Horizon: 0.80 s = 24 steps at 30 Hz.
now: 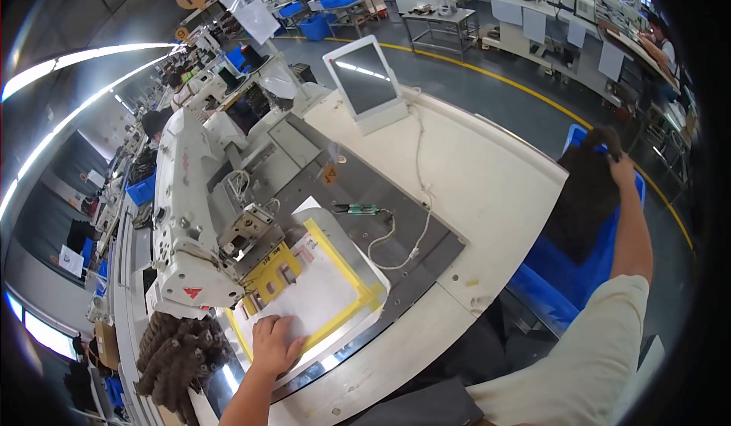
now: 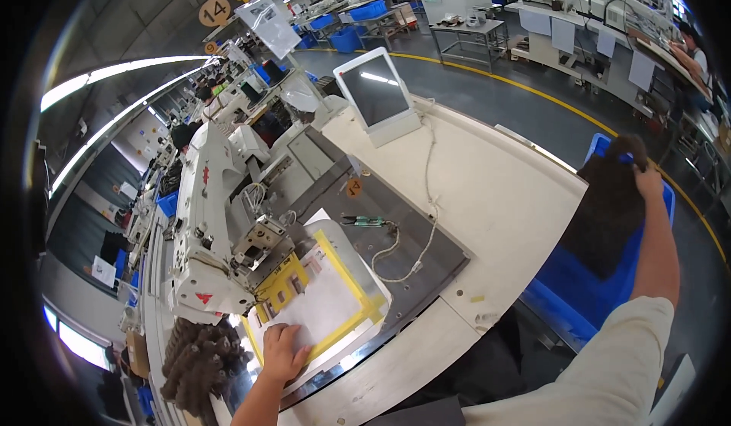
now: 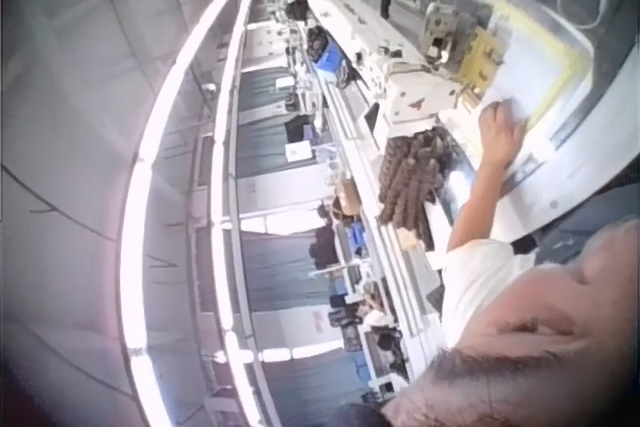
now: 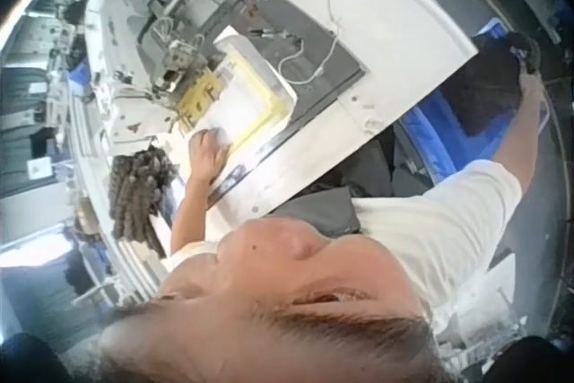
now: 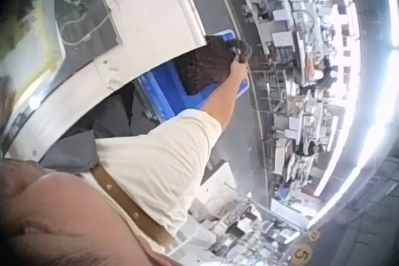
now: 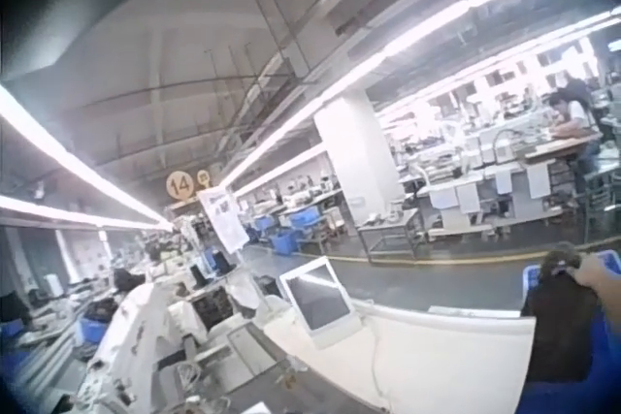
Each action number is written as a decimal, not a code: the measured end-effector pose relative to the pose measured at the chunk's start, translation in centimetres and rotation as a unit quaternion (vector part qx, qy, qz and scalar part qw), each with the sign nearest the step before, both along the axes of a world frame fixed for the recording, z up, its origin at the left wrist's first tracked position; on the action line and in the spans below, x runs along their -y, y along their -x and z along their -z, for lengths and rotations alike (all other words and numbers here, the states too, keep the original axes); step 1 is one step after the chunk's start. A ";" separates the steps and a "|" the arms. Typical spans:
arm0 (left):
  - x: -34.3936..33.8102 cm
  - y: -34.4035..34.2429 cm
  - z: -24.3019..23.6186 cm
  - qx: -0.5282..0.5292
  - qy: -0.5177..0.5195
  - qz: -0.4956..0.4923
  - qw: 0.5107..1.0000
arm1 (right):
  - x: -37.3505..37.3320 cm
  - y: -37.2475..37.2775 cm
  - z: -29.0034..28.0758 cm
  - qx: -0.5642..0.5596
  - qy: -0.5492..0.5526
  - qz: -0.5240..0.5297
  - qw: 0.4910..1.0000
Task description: Sewing pieces of textured brown fabric together using an industrial sewing machine.
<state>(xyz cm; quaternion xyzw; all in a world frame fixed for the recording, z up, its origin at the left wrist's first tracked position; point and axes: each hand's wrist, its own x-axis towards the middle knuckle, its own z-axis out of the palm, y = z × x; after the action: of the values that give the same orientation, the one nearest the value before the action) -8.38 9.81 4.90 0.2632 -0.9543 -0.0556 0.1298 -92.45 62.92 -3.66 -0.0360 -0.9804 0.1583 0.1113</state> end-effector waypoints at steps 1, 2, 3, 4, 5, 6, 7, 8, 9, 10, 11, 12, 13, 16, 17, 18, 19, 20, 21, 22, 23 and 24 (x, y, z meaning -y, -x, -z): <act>0.0 0.0 0.1 -0.003 0.008 0.011 1.000 | 2.2 -1.9 -0.5 0.037 -0.033 0.019 0.999; 0.1 0.0 0.2 -0.001 0.011 0.004 1.000 | 4.2 -3.7 -1.2 0.064 -0.005 0.067 0.996; 0.1 0.0 0.3 0.009 0.006 -0.006 1.000 | 5.8 -5.4 -2.1 0.079 -0.062 0.078 0.992; 0.2 0.0 0.5 0.005 0.012 0.004 1.000 | 6.8 -6.9 -2.8 0.031 -0.126 0.085 0.988; 0.2 -0.1 0.5 0.002 0.011 0.003 1.000 | 7.5 -8.0 -3.4 0.063 -0.115 0.089 0.987; 0.2 0.0 0.6 0.005 0.004 -0.003 1.000 | 8.0 -8.6 -3.7 0.023 -0.106 0.069 0.992; 0.3 -0.1 0.6 0.006 0.003 0.000 1.000 | 8.1 -9.0 -3.8 -0.025 -0.101 0.052 0.993; 0.3 0.0 0.6 0.003 0.011 0.010 1.000 | 7.9 -9.1 -3.6 -0.017 -0.097 0.053 0.994; 0.3 0.0 0.6 0.001 0.011 0.009 1.000 | 7.6 -8.9 -3.2 -0.088 -0.076 0.000 0.993; 0.3 0.1 0.6 0.005 0.008 0.005 1.000 | 7.3 -8.5 -2.6 -0.142 -0.063 -0.039 0.987; 0.3 0.1 0.5 0.001 0.015 0.006 1.000 | 6.9 -8.1 -2.0 -0.219 -0.053 -0.097 0.969; 0.2 0.1 0.5 -0.003 0.017 0.011 1.000 | 6.7 -7.5 -1.5 -0.229 -0.042 -0.116 0.966; 0.2 0.1 0.4 0.001 0.011 0.011 1.000 | 6.5 -7.0 -1.1 -0.191 -0.057 -0.151 0.968; 0.2 0.2 0.3 -0.009 0.014 0.019 1.000 | 6.6 -6.2 -0.1 -0.026 -0.045 -0.188 0.981; 0.1 0.2 0.2 -0.019 0.020 0.018 0.999 | 7.1 -6.1 -0.2 0.074 -0.011 -0.185 0.980; 0.1 0.3 0.2 -0.016 0.025 0.023 0.999 | 7.6 -6.5 -0.5 0.097 -0.019 -0.189 0.977; 0.1 0.3 0.0 -0.007 0.025 0.021 0.999 | 8.4 -7.2 -1.1 0.099 -0.041 -0.164 0.981; 0.1 0.4 -0.1 -0.019 0.031 0.014 0.999 | 9.7 -8.2 -2.0 0.107 -0.068 -0.119 0.985; 0.1 0.5 -0.3 -0.017 0.027 0.017 0.999 | 11.2 -9.2 -3.6 0.082 -0.113 -0.127 0.982; 0.0 0.5 -0.5 -0.010 0.016 0.012 1.000 | 13.1 -10.5 -5.7 0.067 -0.171 -0.100 0.978; 0.0 0.5 -0.7 0.000 0.015 0.009 1.000 | 15.2 -12.5 -7.9 -0.017 -0.154 -0.121 0.981; -0.1 0.5 -0.9 -0.013 0.016 -0.010 1.000 | 17.3 -14.6 -10.8 -0.126 -0.069 -0.208 0.967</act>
<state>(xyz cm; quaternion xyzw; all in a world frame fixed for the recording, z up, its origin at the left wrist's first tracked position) -8.89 9.87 5.76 0.2697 -0.9508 -0.0425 0.1465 -77.81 45.58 7.10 0.1971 -0.9530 0.1130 0.2003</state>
